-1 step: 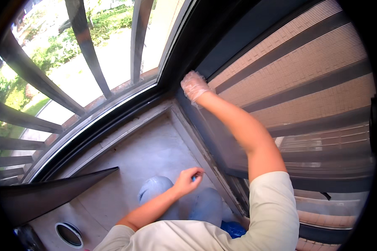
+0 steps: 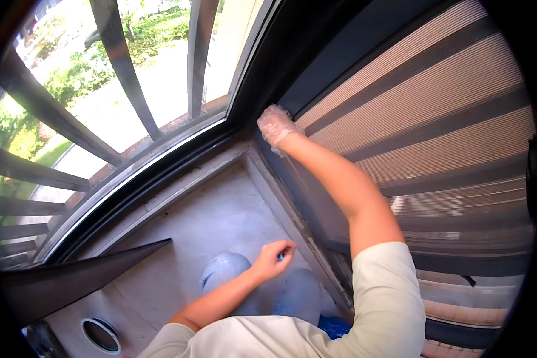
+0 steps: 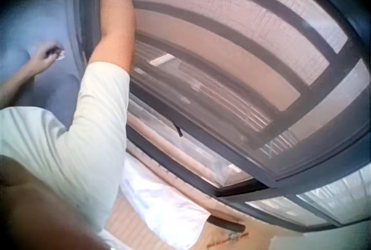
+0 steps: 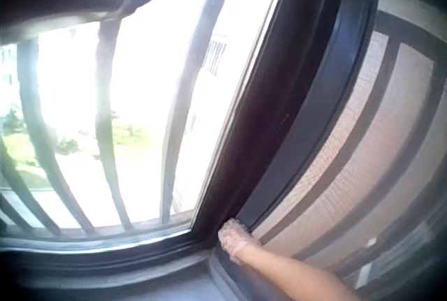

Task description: The person cleans the window frame and screen using a cloth and a small blue tool. They scrape debris from the frame grooves and wipe the surfaces, moving from the top horizontal section to the vertical sides and the screen mesh.

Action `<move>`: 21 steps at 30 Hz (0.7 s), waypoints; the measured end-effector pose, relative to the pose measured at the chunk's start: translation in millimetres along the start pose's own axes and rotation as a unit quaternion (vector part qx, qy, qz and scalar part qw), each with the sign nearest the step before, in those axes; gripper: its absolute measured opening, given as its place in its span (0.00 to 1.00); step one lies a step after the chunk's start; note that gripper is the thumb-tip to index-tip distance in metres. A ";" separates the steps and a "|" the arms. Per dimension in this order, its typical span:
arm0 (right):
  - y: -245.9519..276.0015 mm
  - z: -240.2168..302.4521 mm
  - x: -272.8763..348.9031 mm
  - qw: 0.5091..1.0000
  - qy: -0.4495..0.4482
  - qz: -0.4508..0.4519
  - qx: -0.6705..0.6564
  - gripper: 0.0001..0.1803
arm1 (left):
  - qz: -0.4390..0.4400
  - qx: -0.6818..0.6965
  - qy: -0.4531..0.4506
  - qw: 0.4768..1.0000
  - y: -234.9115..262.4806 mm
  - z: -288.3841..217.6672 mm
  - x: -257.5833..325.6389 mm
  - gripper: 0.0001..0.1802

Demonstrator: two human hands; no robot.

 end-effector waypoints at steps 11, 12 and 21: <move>-109.2 72.7 -31.1 0.999 0.044 0.015 -0.020 0.13 | -0.012 0.084 0.089 0.992 -4.0 -0.6 3.5 0.07; -113.8 78.0 -25.0 0.998 0.062 0.026 -0.018 0.14 | -0.012 0.085 0.092 0.992 -3.2 -0.4 1.2 0.07; -115.4 83.6 6.5 0.993 0.072 0.049 0.078 0.23 | 0.008 0.060 0.116 0.991 -13.3 0.5 4.7 0.07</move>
Point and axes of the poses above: each hand's wrist, its own x-axis away from the middle knuckle, its own y-axis out of the back of the hand, z = x × y, the point moved 5 cm from there along -x, towards the middle knuckle, and after that the axes turned 9 degrees about y, right-handed, at the moved point
